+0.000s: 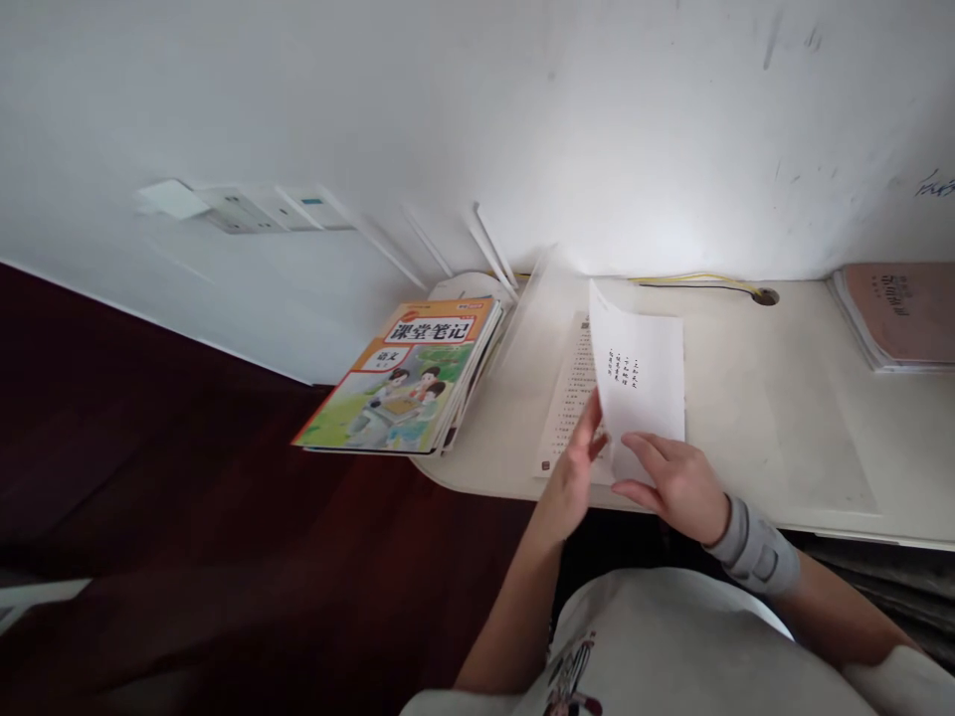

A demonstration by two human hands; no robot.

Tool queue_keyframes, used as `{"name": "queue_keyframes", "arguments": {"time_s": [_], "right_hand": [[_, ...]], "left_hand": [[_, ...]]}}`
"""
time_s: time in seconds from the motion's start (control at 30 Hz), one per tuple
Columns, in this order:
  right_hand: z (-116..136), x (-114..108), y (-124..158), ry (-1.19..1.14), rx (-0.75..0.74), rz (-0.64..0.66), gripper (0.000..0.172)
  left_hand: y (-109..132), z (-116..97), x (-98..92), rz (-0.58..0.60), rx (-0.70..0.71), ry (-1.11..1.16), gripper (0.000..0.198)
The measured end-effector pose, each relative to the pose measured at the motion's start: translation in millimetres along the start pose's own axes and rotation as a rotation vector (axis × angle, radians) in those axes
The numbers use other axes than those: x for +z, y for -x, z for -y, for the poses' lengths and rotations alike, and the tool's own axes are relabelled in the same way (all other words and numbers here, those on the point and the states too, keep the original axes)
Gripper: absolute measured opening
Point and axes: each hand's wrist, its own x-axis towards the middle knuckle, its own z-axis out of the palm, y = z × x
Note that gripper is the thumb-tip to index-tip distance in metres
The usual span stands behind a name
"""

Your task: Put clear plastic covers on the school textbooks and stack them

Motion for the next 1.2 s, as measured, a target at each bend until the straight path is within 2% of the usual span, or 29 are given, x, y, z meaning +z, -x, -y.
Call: {"name": "queue_keyframes", "arguments": {"time_s": [0.07,0.17,0.3,0.43,0.5,0.6,0.73,0.9,1.1,1.2], "right_hand": [[-1,-11,-8,-0.126,-0.006,-0.079,0.037],[-10,-27,-17,-0.317,-0.042,-0.122,0.028],[-21,-35,-21,-0.44,-0.08,-0.101,0.025],[-21,-32,-23,-0.462,-0.103,-0.103,0.02],[-19,-31,-23,-0.466,-0.1,-0.106,0.023],[-15,-31,-24,-0.453,-0.071,-0.107,0.028],[-12,-32,-23,-0.42,-0.048,-0.105,0.023],[-11,-32,-21,-0.389,-0.043,-0.114,0.026],[-12,-32,-23,-0.466,-0.085,-0.088,0.021],[-12,-27,-20,-0.542,0.028,-0.088,0.017]], "left_hand": [[-2,-3,10.2,0.092,0.088,-0.088,0.074],[-7,-9,16.5,0.119,0.199,-0.152,0.071],[-10,-13,15.6,0.123,0.202,-0.152,0.069],[-8,-15,14.1,0.096,0.231,-0.232,0.067],[-7,-16,14.0,0.09,0.235,-0.248,0.065],[-5,-18,14.4,0.088,0.214,-0.238,0.068],[-5,-19,15.1,0.092,0.195,-0.252,0.069],[-3,-18,15.6,0.093,0.196,-0.194,0.068],[-5,-16,14.0,0.083,0.194,-0.238,0.068],[0,-12,12.1,0.015,0.207,-0.279,0.065]]}}
